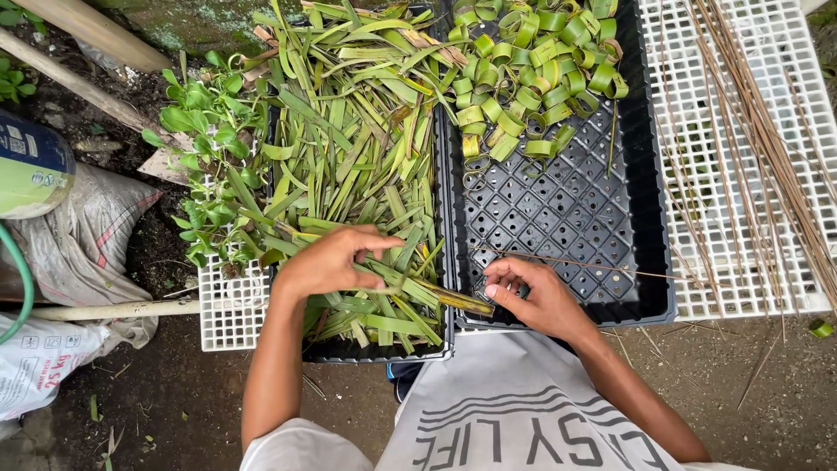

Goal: The person sits and weaves long green leaves around thin wooden sticks using their hands. They pick up leaves from a tray, wrap them around the sticks, and place the finished bundles into a black plastic tray.

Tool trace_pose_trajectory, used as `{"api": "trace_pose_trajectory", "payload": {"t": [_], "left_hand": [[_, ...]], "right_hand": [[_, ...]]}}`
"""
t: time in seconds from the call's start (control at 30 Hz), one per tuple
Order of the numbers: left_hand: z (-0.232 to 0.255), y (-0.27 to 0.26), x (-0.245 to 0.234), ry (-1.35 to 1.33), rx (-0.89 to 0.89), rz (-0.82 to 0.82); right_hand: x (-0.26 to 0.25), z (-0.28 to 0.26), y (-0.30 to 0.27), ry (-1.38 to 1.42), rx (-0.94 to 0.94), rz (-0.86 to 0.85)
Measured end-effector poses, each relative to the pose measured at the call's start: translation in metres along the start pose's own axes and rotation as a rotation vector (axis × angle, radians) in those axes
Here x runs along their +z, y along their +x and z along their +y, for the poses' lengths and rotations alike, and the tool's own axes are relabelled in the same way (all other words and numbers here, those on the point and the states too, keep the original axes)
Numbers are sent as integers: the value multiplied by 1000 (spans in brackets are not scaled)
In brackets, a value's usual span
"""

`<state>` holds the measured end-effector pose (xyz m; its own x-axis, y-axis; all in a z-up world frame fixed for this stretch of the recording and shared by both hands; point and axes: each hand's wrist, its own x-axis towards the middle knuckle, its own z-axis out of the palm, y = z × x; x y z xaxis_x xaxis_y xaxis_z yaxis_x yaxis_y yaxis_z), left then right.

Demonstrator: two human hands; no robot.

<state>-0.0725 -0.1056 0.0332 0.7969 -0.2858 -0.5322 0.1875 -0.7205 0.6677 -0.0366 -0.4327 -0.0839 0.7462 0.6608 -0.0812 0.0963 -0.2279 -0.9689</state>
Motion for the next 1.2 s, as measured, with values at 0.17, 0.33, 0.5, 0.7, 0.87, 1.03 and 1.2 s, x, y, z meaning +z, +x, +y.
{"api": "trace_pose_trajectory", "payload": {"t": [0.17, 0.33, 0.5, 0.7, 0.87, 1.03, 1.2], "left_hand": [[-15, 16, 42, -39, 184, 42], [-17, -18, 30, 34, 158, 377], [-54, -78, 33, -4, 164, 605], [-63, -104, 55, 41, 68, 671], [-71, -65, 88, 426, -60, 561], [-62, -39, 71, 541, -145, 423], [-79, -25, 55, 640, -132, 519]], "right_hand": [[15, -36, 11, -115, 9, -216], [32, -67, 30, -446, 5, -406], [47, -73, 65, -557, -246, -517], [44, -46, 175, -1089, -498, -114], [90, -125, 102, -1068, -481, -314], [129, -120, 93, -1144, -135, -648], [126, -120, 124, -1193, -5, -568]]}}
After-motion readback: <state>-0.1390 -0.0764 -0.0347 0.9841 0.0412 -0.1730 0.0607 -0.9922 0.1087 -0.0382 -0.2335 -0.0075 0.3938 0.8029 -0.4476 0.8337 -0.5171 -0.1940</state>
